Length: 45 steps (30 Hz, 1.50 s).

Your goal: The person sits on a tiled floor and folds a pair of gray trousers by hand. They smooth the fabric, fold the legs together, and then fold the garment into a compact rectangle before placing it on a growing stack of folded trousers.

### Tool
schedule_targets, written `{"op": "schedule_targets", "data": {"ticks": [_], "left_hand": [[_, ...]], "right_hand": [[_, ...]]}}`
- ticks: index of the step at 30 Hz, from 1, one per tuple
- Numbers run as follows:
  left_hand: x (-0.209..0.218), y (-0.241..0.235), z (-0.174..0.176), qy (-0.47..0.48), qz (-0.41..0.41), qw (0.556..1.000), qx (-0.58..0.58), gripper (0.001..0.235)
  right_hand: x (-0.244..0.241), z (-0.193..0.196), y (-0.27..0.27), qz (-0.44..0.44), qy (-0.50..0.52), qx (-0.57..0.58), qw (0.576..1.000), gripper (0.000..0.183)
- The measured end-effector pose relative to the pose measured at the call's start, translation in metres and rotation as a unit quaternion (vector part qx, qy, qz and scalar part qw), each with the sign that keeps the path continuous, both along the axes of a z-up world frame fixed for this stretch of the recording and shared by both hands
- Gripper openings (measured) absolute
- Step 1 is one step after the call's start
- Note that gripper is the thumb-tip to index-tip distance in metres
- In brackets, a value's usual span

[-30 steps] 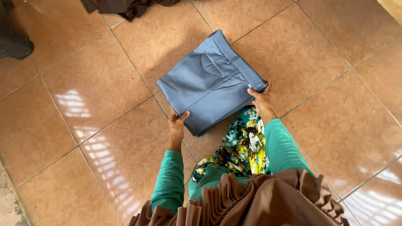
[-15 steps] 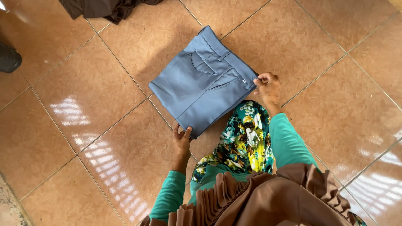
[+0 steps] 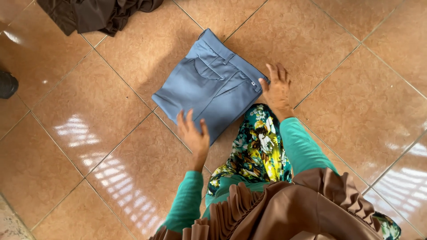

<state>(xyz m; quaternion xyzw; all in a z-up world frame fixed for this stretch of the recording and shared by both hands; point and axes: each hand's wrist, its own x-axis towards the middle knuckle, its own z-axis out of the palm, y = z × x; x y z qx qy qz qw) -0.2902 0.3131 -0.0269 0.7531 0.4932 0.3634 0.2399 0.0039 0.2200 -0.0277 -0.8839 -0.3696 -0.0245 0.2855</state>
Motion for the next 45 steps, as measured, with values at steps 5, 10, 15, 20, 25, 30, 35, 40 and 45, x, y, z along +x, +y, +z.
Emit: {"op": "schedule_targets", "data": {"ticks": [5,10,15,20,25,30,35,40,45], "left_hand": [[0.099,0.012,-0.011,0.165,-0.137,0.957,0.197,0.060],[0.137,0.015,-0.064,0.212,-0.149,0.938,0.232,0.061],[0.137,0.016,-0.072,0.221,-0.164,0.933,0.230,0.060],[0.154,0.010,-0.066,0.200,-0.145,0.934,0.260,0.057],[0.196,-0.026,-0.037,0.185,-0.195,0.926,0.264,0.052],[0.235,-0.079,-0.049,0.191,-0.275,0.900,0.278,0.051],[0.251,-0.115,-0.056,0.182,-0.323,0.883,0.289,0.051],[0.267,-0.139,-0.059,0.209,-0.369,0.863,0.276,0.051],[0.282,-0.212,-0.055,0.242,-0.469,0.817,0.232,0.054]], "right_hand": [[-0.028,0.002,0.015,0.080,-0.219,-0.041,0.972,0.066],[-0.035,-0.047,0.008,0.099,-0.180,-0.110,0.973,0.069],[-0.031,-0.074,0.008,0.107,-0.162,-0.142,0.971,0.071],[-0.026,-0.067,0.004,0.086,-0.202,-0.110,0.969,0.072],[-0.003,-0.045,-0.048,0.010,-0.220,-0.106,0.970,0.076],[0.016,-0.065,-0.121,-0.082,-0.167,-0.107,0.977,0.072],[0.016,-0.070,-0.168,-0.129,-0.084,-0.151,0.977,0.072],[0.017,-0.057,-0.200,-0.168,-0.038,-0.175,0.970,0.070],[0.004,-0.042,-0.281,-0.255,0.032,-0.185,0.949,0.070]]}}
